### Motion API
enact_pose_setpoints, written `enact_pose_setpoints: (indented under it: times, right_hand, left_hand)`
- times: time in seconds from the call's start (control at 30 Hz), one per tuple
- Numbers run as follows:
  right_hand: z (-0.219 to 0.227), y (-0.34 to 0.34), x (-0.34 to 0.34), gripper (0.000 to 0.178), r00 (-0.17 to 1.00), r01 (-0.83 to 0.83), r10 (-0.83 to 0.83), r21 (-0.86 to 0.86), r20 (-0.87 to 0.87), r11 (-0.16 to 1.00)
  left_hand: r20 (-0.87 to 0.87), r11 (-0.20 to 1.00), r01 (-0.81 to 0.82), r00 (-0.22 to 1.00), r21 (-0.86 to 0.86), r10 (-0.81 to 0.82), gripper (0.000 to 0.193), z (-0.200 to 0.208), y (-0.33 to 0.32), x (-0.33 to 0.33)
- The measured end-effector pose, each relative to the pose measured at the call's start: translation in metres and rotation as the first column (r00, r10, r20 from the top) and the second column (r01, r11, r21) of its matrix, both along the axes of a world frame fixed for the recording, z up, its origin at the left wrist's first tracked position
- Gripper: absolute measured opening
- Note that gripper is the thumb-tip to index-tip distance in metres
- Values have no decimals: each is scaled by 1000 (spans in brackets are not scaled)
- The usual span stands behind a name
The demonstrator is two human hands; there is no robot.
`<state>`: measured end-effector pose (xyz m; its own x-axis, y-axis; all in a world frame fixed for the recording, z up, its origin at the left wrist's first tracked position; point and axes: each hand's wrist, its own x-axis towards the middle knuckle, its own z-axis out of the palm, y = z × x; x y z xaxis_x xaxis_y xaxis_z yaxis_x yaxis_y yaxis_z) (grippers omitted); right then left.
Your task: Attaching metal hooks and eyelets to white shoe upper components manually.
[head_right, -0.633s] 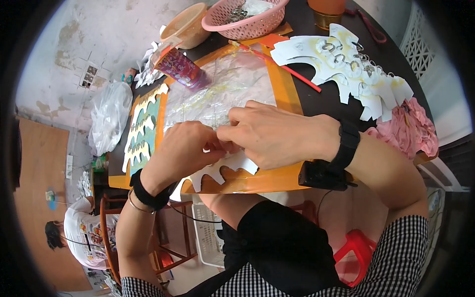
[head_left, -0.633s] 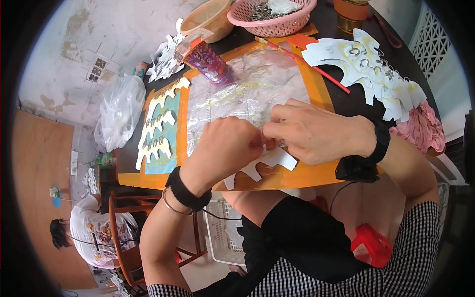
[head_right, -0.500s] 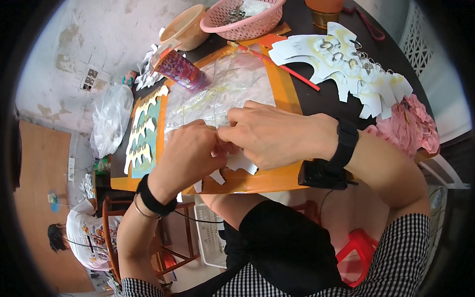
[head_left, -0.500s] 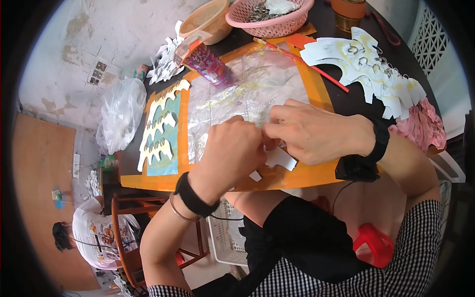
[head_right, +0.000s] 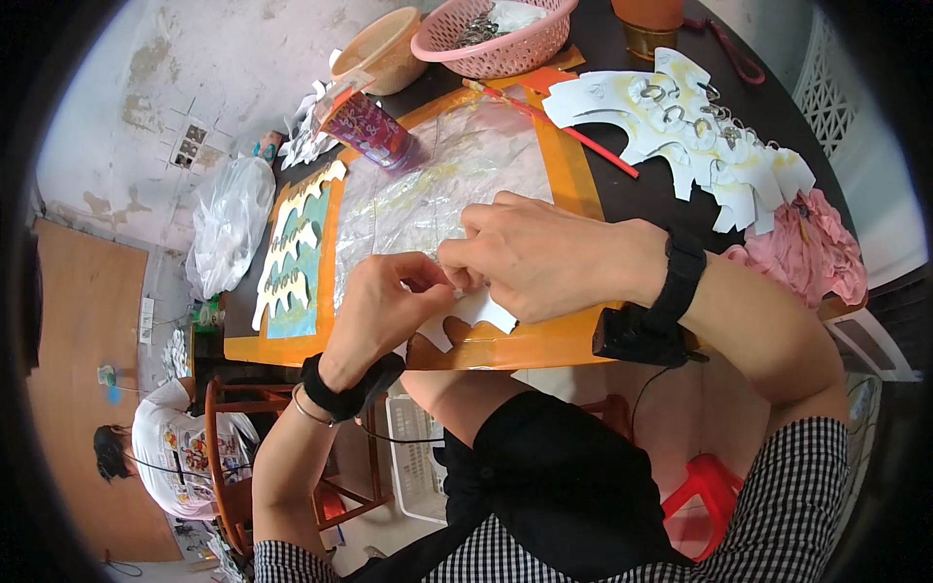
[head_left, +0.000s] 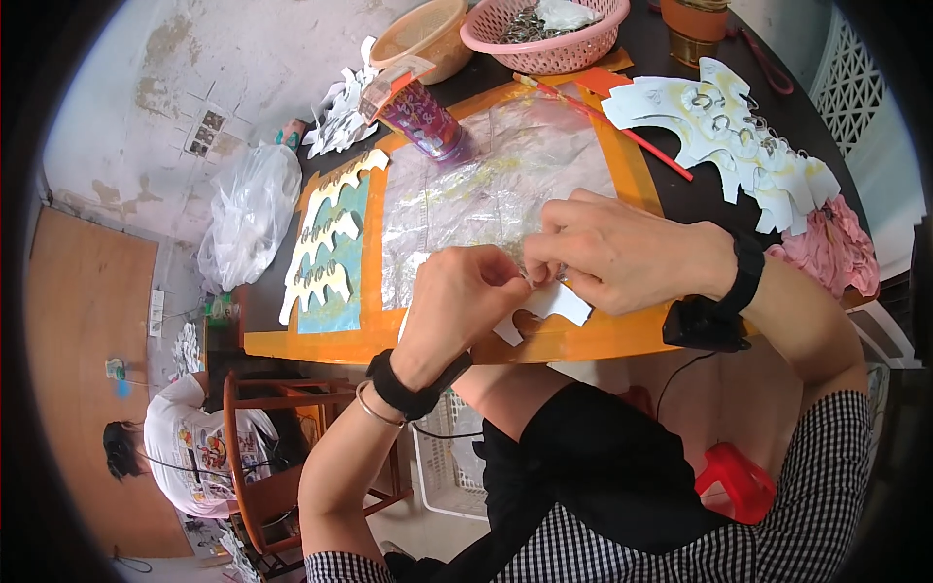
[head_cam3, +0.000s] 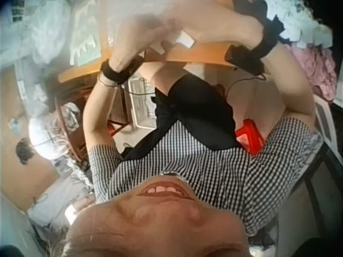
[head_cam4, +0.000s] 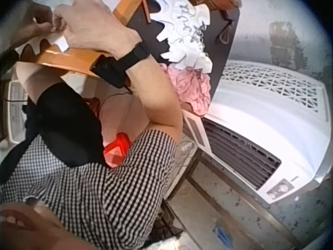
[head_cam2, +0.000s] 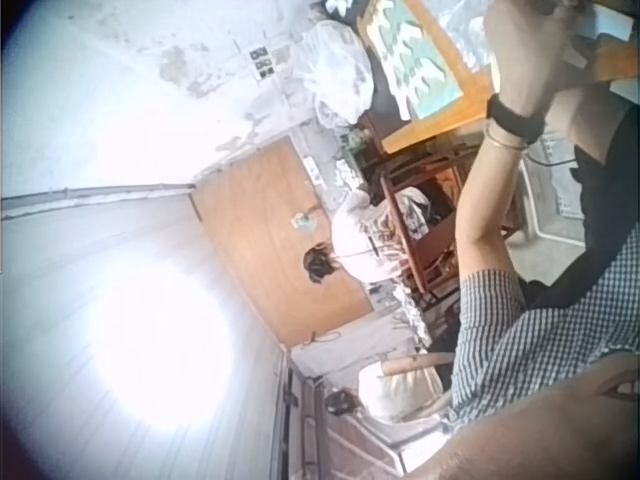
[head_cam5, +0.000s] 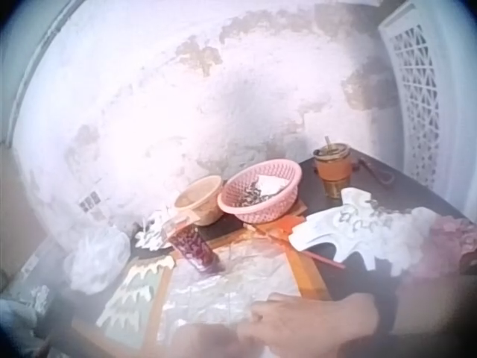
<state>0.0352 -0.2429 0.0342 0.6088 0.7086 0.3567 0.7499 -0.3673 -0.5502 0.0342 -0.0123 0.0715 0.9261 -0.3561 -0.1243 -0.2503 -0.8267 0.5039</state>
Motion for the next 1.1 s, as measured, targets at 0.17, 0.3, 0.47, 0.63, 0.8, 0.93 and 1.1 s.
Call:
enact_pose_setpoints:
  times: [0.17,0.3,0.47,0.63,0.8,0.93,1.1]
  right_hand:
    - [-1,3,-2,18,996,0,1,-15,92,1000]
    - [-5,6,-4,23,993,37,-39,22,108,999]
    - [-6,6,-3,30,990,-46,52,-45,132,998]
    - [-2,5,-4,29,992,-55,59,-38,112,998]
    - [-3,2,-3,25,995,-46,49,-39,84,998]
    - [-3,3,0,19,997,-62,62,6,47,998]
    - [-4,1,1,16,998,-64,64,4,24,998]
  left_hand:
    - [10,991,-28,1000,-129,29,22,-11,10,-6]
    - [-97,991,-42,995,-127,30,18,-5,13,-5]
    - [31,992,124,992,-10,-123,19,4,9,4]
    - [67,980,165,983,108,-172,21,8,4,7]
    - [-47,986,166,985,28,-165,16,9,11,17]
    - [98,967,233,970,-100,-224,12,11,21,24]
    - [0,956,289,957,-50,-289,16,15,11,26]
